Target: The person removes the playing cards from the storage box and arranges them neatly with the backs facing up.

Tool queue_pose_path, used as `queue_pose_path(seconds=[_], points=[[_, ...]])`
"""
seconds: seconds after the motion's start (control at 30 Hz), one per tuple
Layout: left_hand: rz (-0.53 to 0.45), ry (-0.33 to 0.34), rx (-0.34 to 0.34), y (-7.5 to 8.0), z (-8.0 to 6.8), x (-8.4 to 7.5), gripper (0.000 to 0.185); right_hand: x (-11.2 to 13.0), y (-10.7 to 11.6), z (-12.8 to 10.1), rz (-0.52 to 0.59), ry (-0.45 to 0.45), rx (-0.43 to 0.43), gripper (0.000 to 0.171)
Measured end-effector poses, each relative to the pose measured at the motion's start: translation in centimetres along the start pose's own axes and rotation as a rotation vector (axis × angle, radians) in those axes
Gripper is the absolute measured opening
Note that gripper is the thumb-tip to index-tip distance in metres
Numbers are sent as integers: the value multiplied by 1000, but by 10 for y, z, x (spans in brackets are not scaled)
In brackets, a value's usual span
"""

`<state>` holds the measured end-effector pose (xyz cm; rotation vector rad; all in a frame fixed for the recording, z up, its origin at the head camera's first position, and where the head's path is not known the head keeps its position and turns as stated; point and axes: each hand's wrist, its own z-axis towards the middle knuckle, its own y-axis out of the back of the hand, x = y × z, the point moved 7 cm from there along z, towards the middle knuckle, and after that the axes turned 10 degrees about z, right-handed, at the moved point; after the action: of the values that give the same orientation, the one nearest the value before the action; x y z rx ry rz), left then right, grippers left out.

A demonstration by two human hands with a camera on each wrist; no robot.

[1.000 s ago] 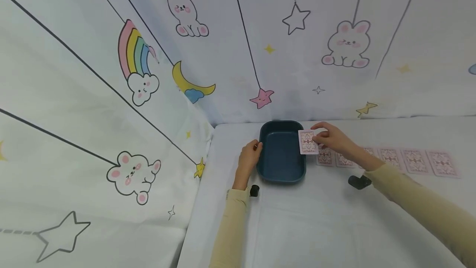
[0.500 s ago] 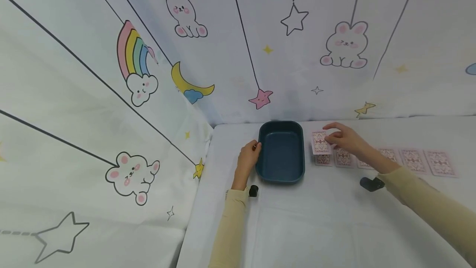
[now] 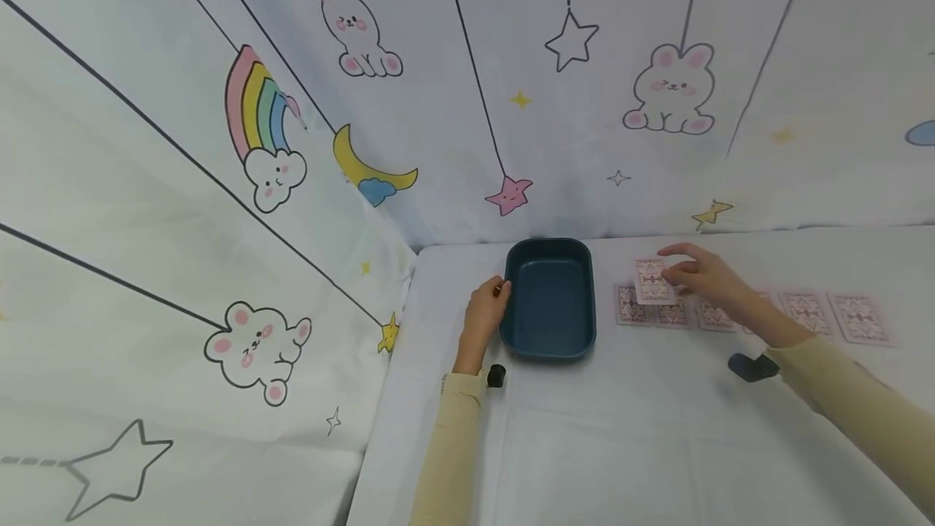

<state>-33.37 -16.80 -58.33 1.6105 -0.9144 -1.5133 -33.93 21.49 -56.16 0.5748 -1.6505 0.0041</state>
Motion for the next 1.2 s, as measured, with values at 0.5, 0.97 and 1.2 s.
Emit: queue_pose_path(seconds=[0.5,0.97,1.2], points=[[10,4,1,-2,-1,-3,28,-18,30,-29,5,-26,-42,61],[-22,0,-17,4,-5,-5,27,-33,48,-43,24,-38,-55,62],[-13,9,-3,2,-3,-4,28,-48,62,-48,34,-60,-86,63]])
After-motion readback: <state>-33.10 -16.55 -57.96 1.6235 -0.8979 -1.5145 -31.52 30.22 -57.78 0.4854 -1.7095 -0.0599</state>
